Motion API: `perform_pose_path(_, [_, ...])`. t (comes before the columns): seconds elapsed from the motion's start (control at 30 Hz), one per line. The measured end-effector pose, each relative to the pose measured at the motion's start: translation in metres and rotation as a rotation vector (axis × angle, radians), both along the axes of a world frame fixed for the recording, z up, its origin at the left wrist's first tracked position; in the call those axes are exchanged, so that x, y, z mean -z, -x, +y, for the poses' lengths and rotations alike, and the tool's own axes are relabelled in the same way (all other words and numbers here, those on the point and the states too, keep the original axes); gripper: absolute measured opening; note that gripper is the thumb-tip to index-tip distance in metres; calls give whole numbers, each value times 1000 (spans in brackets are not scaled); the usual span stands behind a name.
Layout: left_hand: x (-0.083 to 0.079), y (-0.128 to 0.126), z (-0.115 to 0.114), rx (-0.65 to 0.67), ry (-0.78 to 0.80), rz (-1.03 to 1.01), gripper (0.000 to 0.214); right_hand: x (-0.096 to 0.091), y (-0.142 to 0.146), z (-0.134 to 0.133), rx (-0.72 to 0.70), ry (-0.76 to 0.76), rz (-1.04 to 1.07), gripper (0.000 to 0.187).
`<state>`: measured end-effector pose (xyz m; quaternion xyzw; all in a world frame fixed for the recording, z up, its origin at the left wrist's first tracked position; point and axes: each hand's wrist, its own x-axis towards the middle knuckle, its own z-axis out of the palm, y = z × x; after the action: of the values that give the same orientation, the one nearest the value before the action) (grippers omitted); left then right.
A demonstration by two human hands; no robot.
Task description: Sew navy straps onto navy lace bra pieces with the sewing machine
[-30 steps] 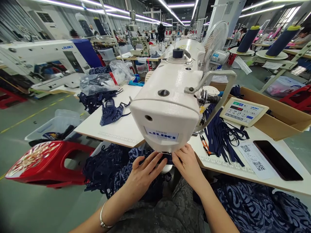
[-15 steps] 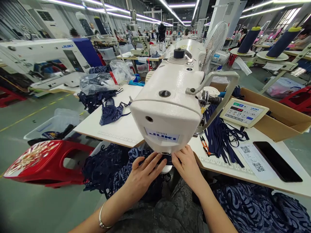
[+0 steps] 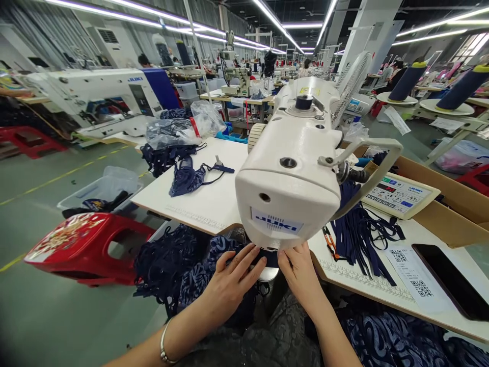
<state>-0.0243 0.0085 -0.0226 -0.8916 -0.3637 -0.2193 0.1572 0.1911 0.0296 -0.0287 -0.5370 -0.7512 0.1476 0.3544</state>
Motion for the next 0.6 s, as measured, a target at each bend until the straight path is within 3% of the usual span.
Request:
perform_pose_path(0.23, [-2, -2, 0, 9, -5, -56, 39, 2, 3, -1, 10, 19, 43, 28])
perform_pose_path(0.4, [-2, -5, -1, 6, -7, -41, 39, 0, 8, -7, 110, 47, 196, 28])
perform_pose_path(0.6, [-5, -9, 0, 5, -31, -11, 37, -4, 11, -15, 179, 247, 370, 29])
